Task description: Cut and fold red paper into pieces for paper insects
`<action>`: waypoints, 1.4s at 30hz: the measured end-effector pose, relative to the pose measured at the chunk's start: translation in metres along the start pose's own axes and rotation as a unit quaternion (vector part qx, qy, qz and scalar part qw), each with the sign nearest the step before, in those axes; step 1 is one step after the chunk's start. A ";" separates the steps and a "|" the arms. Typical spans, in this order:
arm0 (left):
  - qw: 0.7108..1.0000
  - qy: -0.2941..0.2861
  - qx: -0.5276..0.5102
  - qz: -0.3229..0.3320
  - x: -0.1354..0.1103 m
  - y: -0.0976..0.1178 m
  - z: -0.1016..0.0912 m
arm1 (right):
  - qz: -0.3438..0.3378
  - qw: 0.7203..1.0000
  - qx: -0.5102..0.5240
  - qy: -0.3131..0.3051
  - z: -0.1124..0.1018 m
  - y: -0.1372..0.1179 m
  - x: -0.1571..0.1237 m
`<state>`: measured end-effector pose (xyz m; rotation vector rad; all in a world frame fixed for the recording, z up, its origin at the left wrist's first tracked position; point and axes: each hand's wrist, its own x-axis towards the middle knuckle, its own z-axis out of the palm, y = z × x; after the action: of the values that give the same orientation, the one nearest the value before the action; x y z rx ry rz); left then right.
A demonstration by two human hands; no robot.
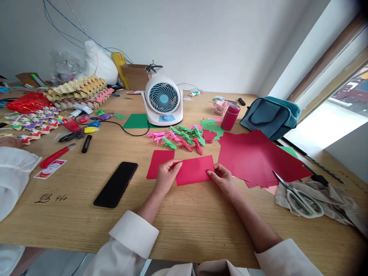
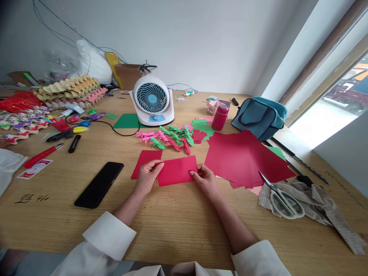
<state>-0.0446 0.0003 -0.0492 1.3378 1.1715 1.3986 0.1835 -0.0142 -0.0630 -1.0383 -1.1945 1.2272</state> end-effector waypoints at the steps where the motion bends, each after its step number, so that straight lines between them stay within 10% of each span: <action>1: 1.000 -0.004 0.006 0.003 0.000 0.000 0.001 | -0.006 1.000 0.027 0.006 0.001 -0.001 0.000; 24: 0.996 -0.084 0.029 0.002 -0.011 0.011 0.011 | 0.072 0.992 0.077 0.068 -0.001 -0.009 -0.005; 42: 0.999 -0.012 0.044 -0.014 -0.009 0.007 0.011 | 0.048 0.995 0.058 0.064 -0.003 -0.008 -0.008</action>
<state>-0.0326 -0.0094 -0.0439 1.3900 1.2428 1.3209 0.1881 -0.0229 -0.0560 -1.0809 -0.9746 1.2688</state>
